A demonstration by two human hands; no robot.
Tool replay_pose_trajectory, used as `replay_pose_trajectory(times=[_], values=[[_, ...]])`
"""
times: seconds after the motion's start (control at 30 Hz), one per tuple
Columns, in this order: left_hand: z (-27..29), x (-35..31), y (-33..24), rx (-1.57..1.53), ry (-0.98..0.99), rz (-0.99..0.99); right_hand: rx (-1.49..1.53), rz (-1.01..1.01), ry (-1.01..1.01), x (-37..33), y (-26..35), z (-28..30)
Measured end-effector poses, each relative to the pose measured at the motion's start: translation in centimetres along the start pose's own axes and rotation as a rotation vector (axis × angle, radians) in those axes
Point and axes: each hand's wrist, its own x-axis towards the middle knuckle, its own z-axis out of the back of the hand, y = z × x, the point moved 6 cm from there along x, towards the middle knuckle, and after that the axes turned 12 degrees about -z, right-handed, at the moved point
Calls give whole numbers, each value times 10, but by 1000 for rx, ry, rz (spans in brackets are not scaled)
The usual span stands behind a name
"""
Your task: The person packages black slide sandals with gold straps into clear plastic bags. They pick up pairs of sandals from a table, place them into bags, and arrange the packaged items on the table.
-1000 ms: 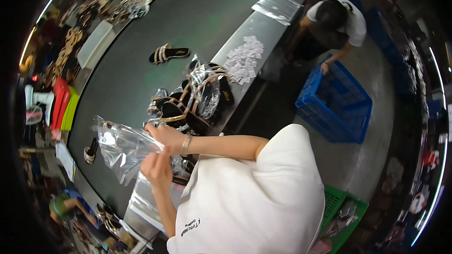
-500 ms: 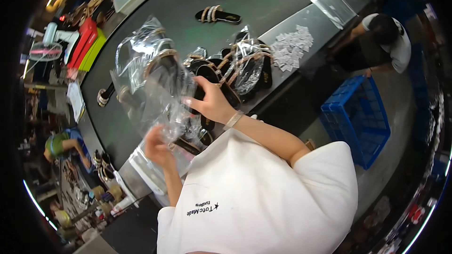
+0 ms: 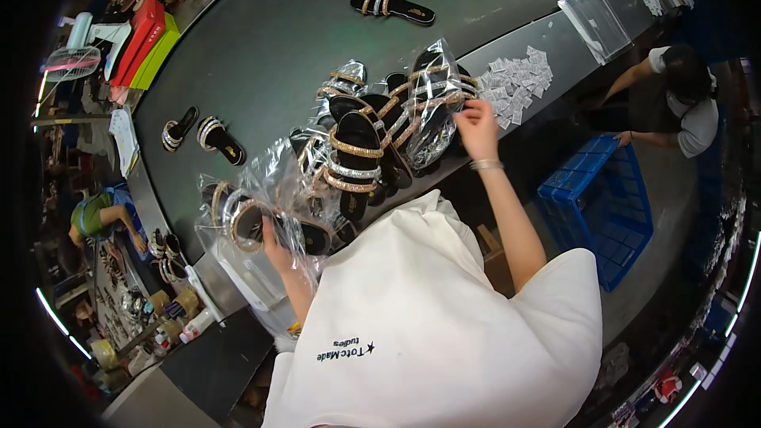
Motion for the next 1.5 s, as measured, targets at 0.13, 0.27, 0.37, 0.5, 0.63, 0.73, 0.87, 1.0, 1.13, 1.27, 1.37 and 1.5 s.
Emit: replay_pose_trajectory(times=[0.13,0.27,0.37,0.5,0.63,0.73,0.87,1.0,1.13,1.27,1.37,1.5], values=[[-8,12,-1,122,46,47,381,-517,58,59,-91,-17],[-51,27,-15,499,57,-121,997,-489,75,80,-98,-32],[-108,31,-32,546,118,-149,767,-156,49,77,-48,-16],[-181,58,-26,619,292,-176,499,52,11,78,72,30],[-332,98,-6,560,582,-318,385,344,23,147,169,57],[-433,122,18,896,941,-255,318,448,-74,235,231,79],[-430,97,-14,963,912,-1100,-383,523,-384,246,264,87],[-323,91,-34,1146,677,-785,-450,236,-56,185,171,30],[-229,80,-24,1103,579,-593,-787,315,437,126,30,-34],[-182,61,-20,1021,526,-430,-889,540,277,99,19,-61],[-143,57,-31,987,444,-493,-770,678,326,99,38,-48],[-95,39,-62,1032,171,-655,-425,424,395,72,109,-29]])
